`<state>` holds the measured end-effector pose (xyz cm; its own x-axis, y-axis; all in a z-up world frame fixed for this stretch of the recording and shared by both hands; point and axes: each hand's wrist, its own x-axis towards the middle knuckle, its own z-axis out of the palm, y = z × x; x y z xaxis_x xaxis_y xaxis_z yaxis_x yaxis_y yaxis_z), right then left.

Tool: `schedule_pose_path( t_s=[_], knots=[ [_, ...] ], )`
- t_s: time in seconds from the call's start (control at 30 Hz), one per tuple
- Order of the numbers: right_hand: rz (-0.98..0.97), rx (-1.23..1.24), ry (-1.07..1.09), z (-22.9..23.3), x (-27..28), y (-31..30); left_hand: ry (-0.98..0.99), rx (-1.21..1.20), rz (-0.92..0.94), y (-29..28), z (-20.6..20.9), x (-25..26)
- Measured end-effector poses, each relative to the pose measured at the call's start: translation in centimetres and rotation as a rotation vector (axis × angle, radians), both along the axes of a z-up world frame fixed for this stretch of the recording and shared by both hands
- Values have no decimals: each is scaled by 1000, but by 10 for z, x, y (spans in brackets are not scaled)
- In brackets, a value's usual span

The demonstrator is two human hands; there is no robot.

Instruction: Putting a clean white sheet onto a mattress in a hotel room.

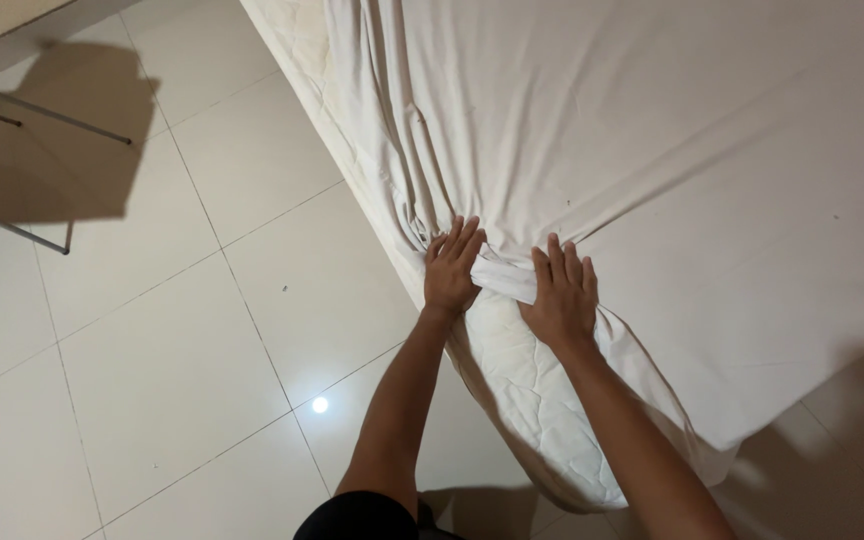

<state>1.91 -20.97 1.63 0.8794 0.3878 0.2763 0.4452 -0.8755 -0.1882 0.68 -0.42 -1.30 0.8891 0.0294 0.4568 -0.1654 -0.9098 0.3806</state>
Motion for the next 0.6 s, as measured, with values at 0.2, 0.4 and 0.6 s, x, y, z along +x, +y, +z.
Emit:
schedule_pose_path(
  t_s=[0.2,0.4,0.6],
  knots=[
    [-20,-10,-10,0,-5,-2,-24,-8,-24,0,-5,-2],
    [-39,4,12,1,-2,1,56,-20,-58,3,12,1],
    [-114,39,46,-5,-7,2,10,-43,-84,6,1,2]
  ],
)
